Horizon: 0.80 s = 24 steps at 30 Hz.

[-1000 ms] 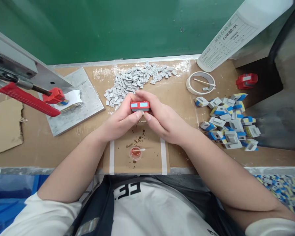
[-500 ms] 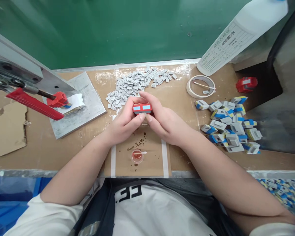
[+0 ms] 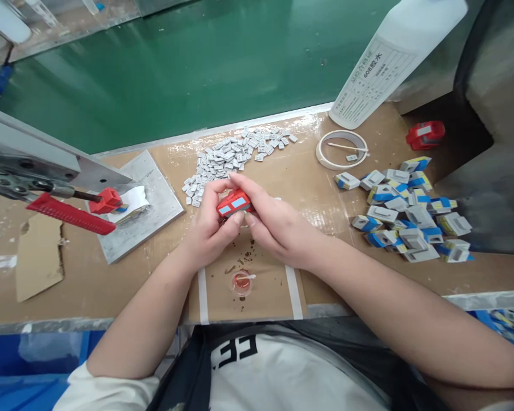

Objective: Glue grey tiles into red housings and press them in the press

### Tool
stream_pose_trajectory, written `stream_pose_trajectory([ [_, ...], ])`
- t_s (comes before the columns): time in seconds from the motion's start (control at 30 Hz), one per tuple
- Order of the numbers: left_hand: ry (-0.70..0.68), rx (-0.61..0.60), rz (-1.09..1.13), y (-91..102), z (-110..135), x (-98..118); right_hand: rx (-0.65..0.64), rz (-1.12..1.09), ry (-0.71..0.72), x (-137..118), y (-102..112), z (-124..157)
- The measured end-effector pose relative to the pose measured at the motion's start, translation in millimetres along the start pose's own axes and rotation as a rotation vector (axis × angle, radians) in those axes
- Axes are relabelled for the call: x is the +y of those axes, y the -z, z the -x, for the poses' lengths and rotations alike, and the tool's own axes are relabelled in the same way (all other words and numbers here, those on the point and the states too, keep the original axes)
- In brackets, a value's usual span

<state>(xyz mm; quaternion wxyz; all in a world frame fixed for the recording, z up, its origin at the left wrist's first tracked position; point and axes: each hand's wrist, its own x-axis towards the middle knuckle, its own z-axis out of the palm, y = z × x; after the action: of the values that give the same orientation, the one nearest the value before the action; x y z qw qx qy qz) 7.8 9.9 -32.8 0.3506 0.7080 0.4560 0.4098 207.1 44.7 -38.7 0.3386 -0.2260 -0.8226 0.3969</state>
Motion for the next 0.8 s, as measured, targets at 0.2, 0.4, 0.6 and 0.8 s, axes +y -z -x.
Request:
stream_pose_trajectory([
  [0.2,0.025,-0.063,-0.039,4.2,-1.0,5.4,-0.01,0.017,0.056,0.2,1.4,-1.3],
  [0.4,-0.035,-0.048,-0.001,2.6,-2.3,5.3,-0.022,0.038,0.067,0.3,3.0,-2.6],
  [0.6,-0.014,-0.019,-0.017,-0.8,-2.1,5.1,-0.029,0.012,0.027,2.2,0.5,-1.8],
  [0.8,-0.011,0.047,-0.059,-4.8,0.5,2.4,-0.013,0.019,0.011,5.2,-5.2,-1.3],
])
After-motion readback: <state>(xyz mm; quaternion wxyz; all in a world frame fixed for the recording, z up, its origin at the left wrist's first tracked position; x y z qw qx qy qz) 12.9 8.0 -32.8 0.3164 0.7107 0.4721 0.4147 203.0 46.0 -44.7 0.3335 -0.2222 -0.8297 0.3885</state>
